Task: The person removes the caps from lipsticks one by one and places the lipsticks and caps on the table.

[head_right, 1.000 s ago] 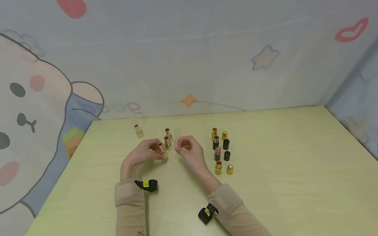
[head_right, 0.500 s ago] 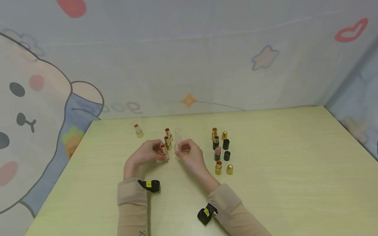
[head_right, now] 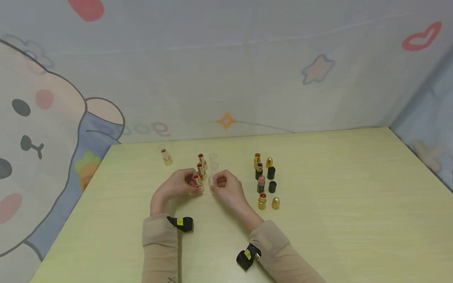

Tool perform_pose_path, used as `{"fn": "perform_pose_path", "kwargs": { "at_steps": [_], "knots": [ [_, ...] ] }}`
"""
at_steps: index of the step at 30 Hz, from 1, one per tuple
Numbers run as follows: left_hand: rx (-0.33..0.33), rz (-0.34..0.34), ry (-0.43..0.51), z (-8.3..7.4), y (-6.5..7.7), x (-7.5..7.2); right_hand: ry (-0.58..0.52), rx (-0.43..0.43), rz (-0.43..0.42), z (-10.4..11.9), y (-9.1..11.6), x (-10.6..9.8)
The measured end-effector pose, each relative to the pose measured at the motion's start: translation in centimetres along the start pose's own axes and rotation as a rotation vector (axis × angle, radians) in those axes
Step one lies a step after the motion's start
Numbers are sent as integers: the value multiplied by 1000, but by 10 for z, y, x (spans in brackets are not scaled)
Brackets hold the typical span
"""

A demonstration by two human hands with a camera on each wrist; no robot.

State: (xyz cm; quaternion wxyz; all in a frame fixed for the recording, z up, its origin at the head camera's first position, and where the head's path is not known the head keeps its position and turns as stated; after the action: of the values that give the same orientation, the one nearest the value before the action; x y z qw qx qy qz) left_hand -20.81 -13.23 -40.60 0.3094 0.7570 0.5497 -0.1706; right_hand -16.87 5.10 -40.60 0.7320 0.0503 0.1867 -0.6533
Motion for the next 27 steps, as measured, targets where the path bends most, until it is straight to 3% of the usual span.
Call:
{"fn": "perform_pose_path", "kwargs": {
  "at_steps": [27],
  "knots": [
    [1, 1, 18, -1, 2, 2, 67, -20, 43, 0, 3, 1]
  ]
}}
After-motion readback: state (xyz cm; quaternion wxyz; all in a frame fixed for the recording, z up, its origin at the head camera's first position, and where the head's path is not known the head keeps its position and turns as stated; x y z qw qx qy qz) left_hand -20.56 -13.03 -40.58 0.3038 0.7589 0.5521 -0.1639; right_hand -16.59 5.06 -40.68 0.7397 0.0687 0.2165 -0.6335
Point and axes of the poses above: each hand's wrist, its own y-axis away from the middle knuckle, its own x-axis out of the palm, z = x × y, the point moved 1 cm from there along -y, towards the middle knuckle, and after that the axes turned 12 degrees about -x, right-handed, at the moved point
